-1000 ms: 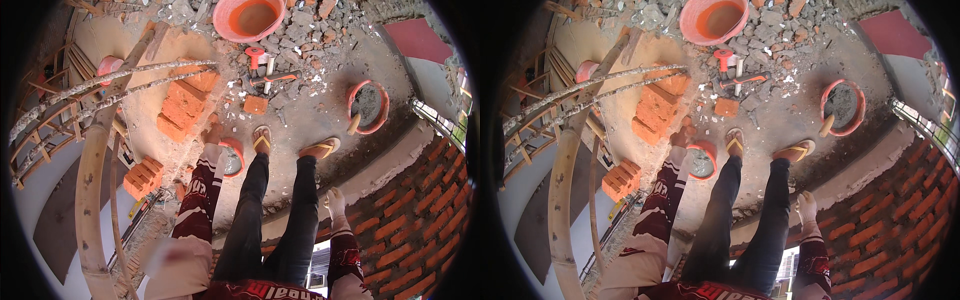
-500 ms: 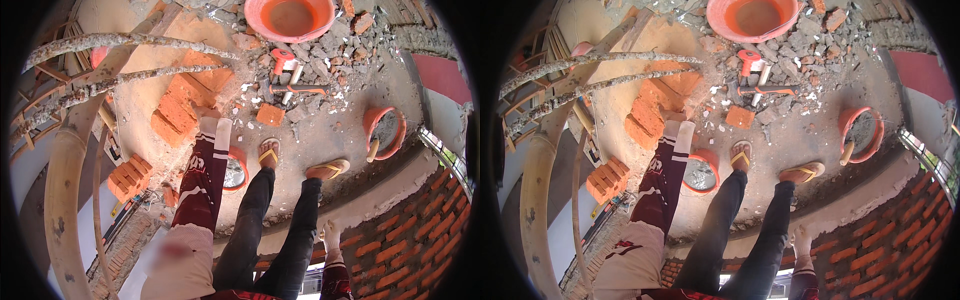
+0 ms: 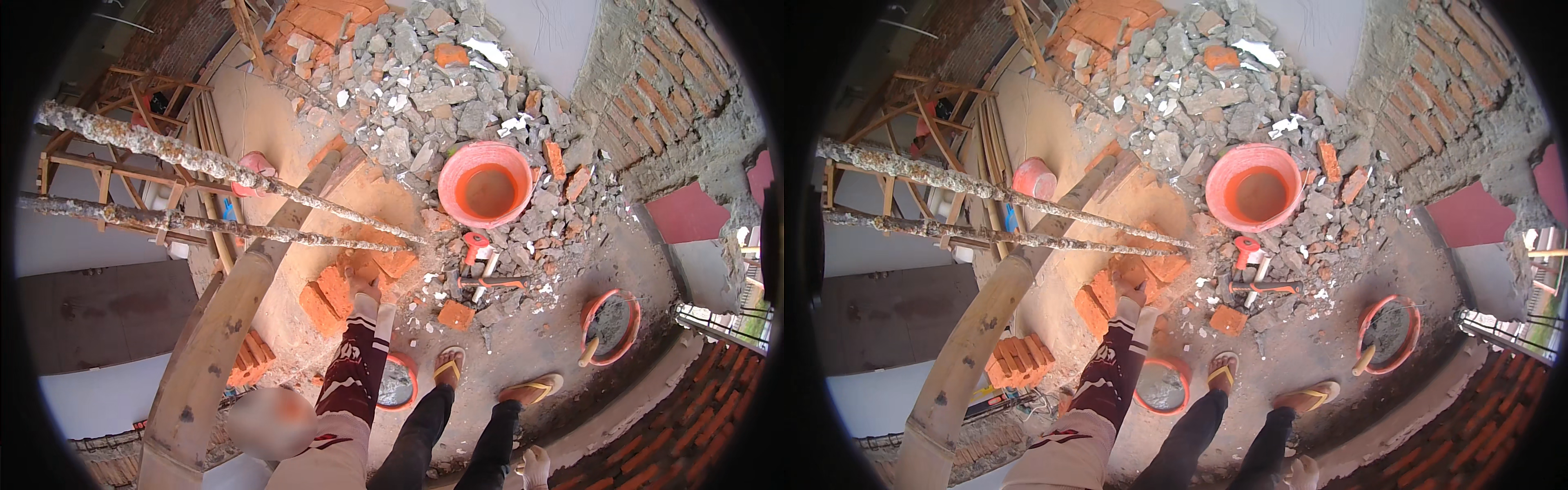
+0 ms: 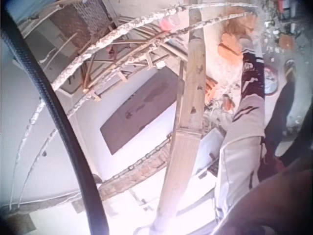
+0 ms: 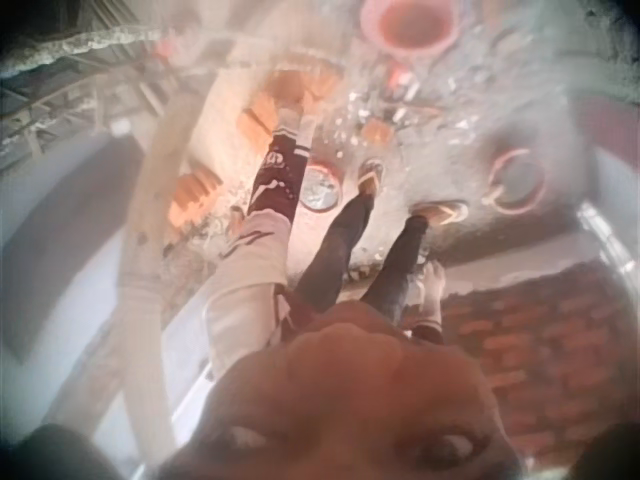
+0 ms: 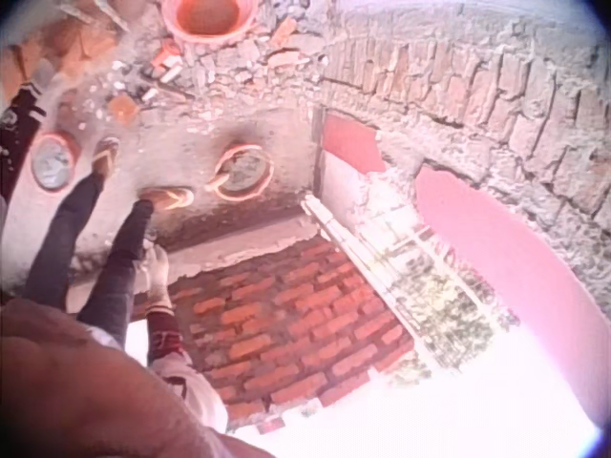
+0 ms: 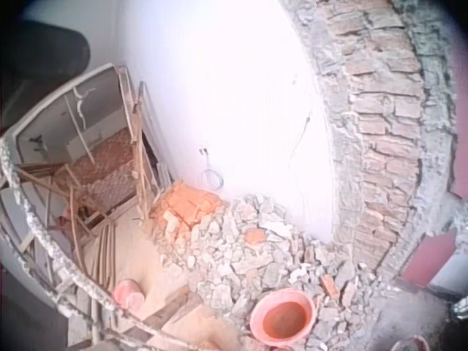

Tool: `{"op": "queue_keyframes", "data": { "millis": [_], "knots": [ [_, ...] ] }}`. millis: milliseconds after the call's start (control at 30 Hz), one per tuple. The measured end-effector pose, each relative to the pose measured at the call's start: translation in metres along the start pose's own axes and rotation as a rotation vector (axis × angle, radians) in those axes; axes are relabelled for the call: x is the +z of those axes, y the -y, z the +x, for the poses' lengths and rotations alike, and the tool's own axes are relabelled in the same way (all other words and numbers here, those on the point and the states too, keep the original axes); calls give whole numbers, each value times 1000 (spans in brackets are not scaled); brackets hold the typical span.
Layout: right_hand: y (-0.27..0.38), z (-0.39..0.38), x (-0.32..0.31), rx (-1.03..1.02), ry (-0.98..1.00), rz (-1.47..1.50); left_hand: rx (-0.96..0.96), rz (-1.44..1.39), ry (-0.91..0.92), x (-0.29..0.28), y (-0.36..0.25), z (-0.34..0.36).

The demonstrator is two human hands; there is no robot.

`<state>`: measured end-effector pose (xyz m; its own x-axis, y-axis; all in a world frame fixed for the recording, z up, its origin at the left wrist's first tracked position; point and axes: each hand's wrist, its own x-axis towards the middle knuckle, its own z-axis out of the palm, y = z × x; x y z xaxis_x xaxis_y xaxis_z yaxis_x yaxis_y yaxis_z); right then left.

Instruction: The person scoops mortar from a bucket and spreads it on a brick wall using a trowel. They then place bricks onto the mortar, align them, and tap them into position. The person repeats this process, adding more mortar and bricks to extend the wall.

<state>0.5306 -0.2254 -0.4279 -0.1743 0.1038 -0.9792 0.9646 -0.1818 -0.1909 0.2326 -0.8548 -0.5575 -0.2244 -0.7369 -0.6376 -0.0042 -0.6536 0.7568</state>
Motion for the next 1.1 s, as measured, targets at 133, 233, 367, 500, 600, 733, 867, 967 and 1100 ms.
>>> {"op": "queue_keyframes", "data": {
  "millis": [133,233,367,500,600,733,867,967,1100],
  "knots": [
    [44,-35,45,-139,-24,-134,59,184,81,-15,-3,-67],
    [63,-48,70,-136,80,-56,8,367,183,-22,34,-161],
    [118,-85,83,-161,168,101,-179,601,344,-42,80,-313],
    [146,-127,46,95,173,636,-589,636,450,4,69,-519],
    [145,-170,22,-327,399,1232,-835,687,665,6,37,-651],
    [173,-291,-47,-358,456,1589,-1099,658,932,18,-4,-755],
    [193,-356,-100,-587,451,1462,-1538,596,1173,39,-43,-811],
    [207,-419,-147,-758,453,1438,-1729,713,1537,66,-47,-818],
    [196,-543,-206,-1011,6,1372,-964,1336,1752,109,-22,-750]
  ]
}}
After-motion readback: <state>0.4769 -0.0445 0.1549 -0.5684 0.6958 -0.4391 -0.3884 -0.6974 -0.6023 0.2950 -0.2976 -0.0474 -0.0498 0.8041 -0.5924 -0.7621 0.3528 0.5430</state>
